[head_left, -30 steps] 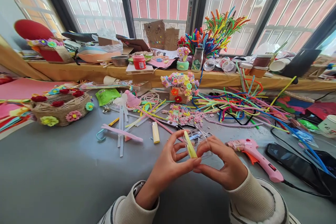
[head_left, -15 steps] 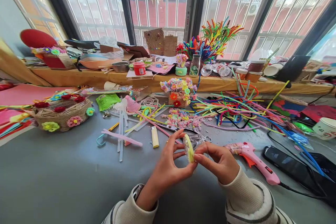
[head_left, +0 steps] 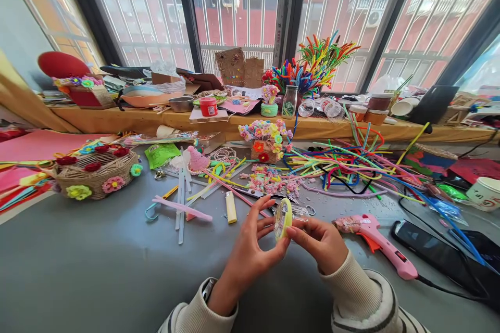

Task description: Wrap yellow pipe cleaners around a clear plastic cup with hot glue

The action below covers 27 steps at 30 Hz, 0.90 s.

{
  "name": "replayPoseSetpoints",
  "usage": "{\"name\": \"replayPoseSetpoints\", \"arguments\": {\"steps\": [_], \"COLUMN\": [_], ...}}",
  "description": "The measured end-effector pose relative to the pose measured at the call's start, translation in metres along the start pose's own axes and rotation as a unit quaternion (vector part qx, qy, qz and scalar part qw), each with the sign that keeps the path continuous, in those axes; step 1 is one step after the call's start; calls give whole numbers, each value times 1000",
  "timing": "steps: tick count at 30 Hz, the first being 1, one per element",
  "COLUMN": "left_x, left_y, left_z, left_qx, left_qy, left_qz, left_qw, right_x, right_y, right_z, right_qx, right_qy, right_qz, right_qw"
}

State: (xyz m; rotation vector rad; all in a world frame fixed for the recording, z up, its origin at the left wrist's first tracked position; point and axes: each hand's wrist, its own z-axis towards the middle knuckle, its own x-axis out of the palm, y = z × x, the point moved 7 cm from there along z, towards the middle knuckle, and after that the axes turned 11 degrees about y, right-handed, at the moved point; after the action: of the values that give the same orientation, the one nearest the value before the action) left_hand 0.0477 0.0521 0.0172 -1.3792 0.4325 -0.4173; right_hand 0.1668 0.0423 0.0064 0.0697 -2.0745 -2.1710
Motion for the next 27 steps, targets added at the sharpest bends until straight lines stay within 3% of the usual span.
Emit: {"name": "replayPoseSetpoints", "arguments": {"steps": [8,12,18,23,27], "left_x": [3,3,2,-1,-2], "left_y": [8,12,10,10,9], "left_z": [1,2,3,4,4], "left_qx": [-19,-44,-31,-16,6], "left_qy": [22,31,54,50,47], "left_qz": [17,21,-28,-43,-55], "left_qw": [999,998,998,998,997], "right_x": [-3,1,5,1,4], "right_y": [-4,-7,-7,-7,-7], "right_z": [-1,0,3,1,1], "right_qx": [-6,9,13,4,14], "right_qy": [-30,-2,59,28,51], "right_qz": [-27,-4,-3,27,-1], "right_qw": [999,1000,998,999,999]}}
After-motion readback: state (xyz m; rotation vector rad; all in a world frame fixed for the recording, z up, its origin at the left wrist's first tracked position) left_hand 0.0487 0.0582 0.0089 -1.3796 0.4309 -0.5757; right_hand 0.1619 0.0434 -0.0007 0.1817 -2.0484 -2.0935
